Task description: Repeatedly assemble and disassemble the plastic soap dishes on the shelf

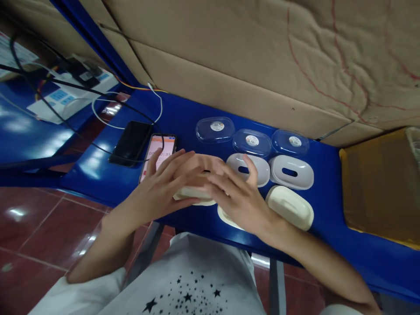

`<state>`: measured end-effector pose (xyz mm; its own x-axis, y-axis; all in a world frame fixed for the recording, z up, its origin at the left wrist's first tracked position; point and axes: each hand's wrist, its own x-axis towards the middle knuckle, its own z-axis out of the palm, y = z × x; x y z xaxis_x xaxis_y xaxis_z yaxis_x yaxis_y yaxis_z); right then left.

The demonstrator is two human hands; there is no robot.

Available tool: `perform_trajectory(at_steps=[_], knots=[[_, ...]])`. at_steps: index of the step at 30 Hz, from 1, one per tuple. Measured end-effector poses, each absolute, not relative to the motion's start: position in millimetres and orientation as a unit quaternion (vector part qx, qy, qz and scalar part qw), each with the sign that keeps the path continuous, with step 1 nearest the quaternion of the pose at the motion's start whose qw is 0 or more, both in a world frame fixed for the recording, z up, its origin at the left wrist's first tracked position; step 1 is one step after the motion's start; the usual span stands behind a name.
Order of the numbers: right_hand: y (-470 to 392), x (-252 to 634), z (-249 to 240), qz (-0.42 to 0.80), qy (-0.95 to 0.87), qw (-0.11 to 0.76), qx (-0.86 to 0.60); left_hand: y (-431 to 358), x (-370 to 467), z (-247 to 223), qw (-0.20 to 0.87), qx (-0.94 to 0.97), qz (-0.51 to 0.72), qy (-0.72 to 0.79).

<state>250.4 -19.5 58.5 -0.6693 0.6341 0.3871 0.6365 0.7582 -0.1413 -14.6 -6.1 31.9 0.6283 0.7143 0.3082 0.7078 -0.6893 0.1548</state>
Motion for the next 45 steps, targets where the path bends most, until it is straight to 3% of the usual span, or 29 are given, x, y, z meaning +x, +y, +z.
perform_trajectory(at_steps=[7, 15, 25, 34, 38, 45], knots=[[-56, 265, 55, -0.002, -0.925, 0.185, -0.332, -4, -7, 43, 0.128, 0.923, 0.106, 0.346], [-63, 316, 48, 0.039, -0.907, 0.179, -0.38, -23, -6, 36, 0.068, 0.911, 0.09, 0.397], [-61, 336, 32, 0.028, -0.899, 0.158, -0.407, -22, -17, 32, 0.074, 0.922, 0.1, 0.367], [-40, 343, 30, -0.03, -0.885, 0.132, -0.445, 0, -22, 33, 0.182, 0.922, 0.091, 0.328], [-34, 342, 24, -0.047, -0.883, 0.132, -0.447, 5, -21, 32, 0.157, 0.929, 0.083, 0.326], [-38, 339, 32, -0.039, -0.873, 0.198, -0.444, -33, 15, 30, 0.02, 0.934, 0.167, 0.315]])
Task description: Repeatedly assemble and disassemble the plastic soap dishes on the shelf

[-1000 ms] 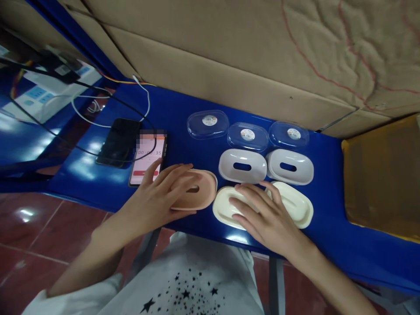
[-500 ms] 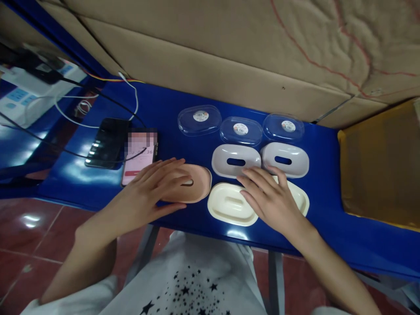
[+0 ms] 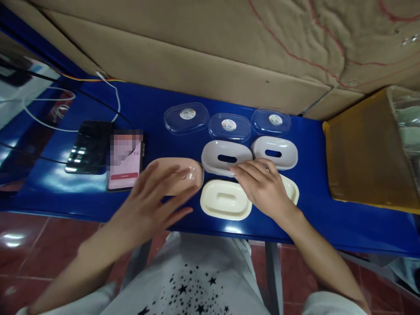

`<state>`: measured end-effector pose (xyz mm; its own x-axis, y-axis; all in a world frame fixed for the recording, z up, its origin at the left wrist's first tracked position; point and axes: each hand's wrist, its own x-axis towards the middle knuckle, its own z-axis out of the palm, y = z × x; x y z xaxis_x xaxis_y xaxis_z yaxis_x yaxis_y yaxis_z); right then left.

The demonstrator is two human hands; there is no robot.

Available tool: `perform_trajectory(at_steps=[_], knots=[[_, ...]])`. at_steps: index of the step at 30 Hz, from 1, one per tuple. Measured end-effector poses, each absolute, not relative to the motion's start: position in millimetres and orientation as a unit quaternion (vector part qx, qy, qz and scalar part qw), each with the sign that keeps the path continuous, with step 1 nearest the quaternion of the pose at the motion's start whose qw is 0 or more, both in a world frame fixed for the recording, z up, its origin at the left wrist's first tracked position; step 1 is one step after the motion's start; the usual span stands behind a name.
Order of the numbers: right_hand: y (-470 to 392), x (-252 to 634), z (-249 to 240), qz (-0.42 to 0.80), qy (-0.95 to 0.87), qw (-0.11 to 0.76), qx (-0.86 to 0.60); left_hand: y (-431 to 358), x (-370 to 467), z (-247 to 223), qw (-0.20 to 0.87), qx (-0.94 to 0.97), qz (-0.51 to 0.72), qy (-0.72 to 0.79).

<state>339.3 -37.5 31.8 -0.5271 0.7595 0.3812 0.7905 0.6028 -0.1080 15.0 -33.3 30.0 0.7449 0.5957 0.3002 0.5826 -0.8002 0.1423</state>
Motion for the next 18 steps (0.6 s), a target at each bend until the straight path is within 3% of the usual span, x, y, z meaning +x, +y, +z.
perform_trajectory(at_steps=[7, 18], knots=[[-80, 332, 55, 0.047, -0.857, 0.223, -0.462, -64, 62, 5, -0.042, 0.933, 0.237, 0.27], [-119, 337, 46, 0.064, -0.873, 0.154, -0.458, -54, 64, 6, -0.032, 0.952, 0.177, 0.249]])
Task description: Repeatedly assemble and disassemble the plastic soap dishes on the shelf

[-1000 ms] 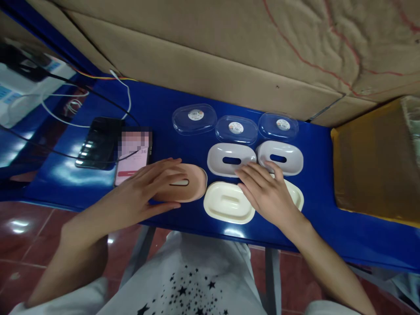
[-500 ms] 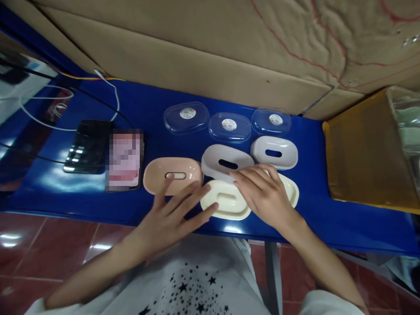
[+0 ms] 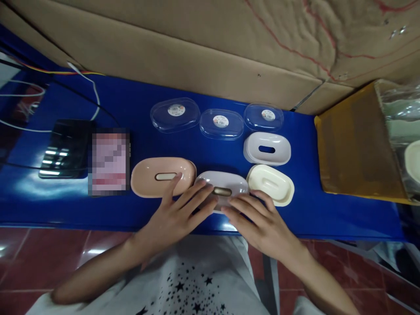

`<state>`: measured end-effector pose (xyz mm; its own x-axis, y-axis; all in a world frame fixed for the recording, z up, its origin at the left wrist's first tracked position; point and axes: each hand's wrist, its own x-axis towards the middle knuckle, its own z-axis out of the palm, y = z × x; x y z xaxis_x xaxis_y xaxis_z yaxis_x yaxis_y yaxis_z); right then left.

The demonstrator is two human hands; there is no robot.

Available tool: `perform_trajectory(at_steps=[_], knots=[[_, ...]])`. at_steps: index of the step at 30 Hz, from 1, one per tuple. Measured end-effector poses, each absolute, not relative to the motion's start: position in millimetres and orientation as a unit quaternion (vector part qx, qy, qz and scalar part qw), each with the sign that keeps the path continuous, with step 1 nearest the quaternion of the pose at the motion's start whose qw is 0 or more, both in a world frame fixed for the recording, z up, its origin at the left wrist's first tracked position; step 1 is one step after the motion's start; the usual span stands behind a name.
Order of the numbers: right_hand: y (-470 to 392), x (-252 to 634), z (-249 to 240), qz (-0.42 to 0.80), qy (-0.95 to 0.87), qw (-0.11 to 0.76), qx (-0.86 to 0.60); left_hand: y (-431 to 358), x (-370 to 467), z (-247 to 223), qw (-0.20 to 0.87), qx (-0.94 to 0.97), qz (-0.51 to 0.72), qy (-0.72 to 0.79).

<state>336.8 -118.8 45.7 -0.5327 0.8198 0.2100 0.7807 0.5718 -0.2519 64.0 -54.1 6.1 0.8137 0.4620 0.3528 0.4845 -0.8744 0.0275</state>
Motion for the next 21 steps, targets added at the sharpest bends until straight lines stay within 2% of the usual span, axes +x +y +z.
perform_trajectory(at_steps=[6, 15, 18, 21], knots=[[-124, 383, 27, 0.017, -0.824, 0.151, -0.546, -54, 63, 6, 0.034, -0.951, -0.175, -0.253], [-105, 405, 22, 0.084, -0.827, 0.182, -0.526, -60, 94, 6, 0.031, -0.961, -0.174, -0.215], [-81, 422, 26, 0.04, -0.805, 0.192, -0.56, -55, 101, 8, 0.03, -0.962, -0.169, -0.214], [-56, 440, 24, -0.011, -0.803, 0.153, -0.576, -51, 103, 11, 0.034, -0.961, -0.148, -0.232]])
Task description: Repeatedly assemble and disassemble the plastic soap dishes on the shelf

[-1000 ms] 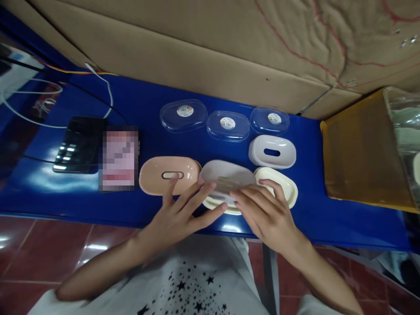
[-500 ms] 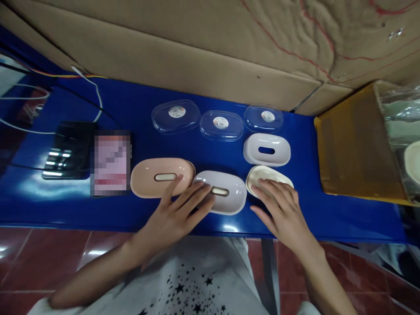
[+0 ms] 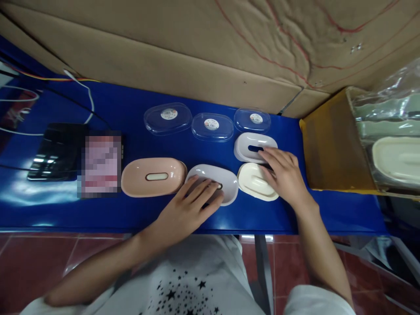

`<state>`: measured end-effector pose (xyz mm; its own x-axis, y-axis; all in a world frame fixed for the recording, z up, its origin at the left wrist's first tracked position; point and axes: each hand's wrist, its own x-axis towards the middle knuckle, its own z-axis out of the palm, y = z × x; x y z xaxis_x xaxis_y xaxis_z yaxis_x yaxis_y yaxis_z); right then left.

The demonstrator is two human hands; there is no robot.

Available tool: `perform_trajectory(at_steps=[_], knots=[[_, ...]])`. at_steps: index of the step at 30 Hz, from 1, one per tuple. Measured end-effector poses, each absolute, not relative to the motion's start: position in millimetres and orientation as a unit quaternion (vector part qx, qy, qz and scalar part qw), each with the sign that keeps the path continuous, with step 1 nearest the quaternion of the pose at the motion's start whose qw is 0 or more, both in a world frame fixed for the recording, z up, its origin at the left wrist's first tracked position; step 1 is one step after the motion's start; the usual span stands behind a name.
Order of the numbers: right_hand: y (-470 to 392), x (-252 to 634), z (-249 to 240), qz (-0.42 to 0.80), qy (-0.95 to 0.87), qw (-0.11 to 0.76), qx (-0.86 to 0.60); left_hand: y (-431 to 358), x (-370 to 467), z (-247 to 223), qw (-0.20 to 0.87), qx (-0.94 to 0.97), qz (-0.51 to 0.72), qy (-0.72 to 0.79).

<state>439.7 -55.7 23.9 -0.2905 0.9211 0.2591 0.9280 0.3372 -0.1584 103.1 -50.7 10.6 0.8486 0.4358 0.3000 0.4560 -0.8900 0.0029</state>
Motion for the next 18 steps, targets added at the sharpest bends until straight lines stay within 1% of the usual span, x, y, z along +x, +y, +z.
perform_trajectory(at_steps=[3, 6, 9, 13, 18], knots=[[-42, 448, 21, -0.038, -0.813, 0.149, -0.562, -47, 103, 13, 0.033, -0.96, -0.138, -0.241], [-45, 446, 23, -0.09, -0.801, 0.185, -0.563, -45, 102, 13, 0.031, -0.961, -0.139, -0.239], [-65, 442, 32, -0.125, -0.786, 0.201, -0.571, -44, 100, 11, 0.031, -0.961, -0.143, -0.236], [-108, 439, 40, -0.108, -0.79, 0.205, -0.568, -44, 98, 9, 0.019, -0.961, -0.146, -0.234], [-146, 440, 30, -0.09, -0.789, 0.197, -0.575, -44, 99, 10, 0.006, -0.958, -0.158, -0.241]])
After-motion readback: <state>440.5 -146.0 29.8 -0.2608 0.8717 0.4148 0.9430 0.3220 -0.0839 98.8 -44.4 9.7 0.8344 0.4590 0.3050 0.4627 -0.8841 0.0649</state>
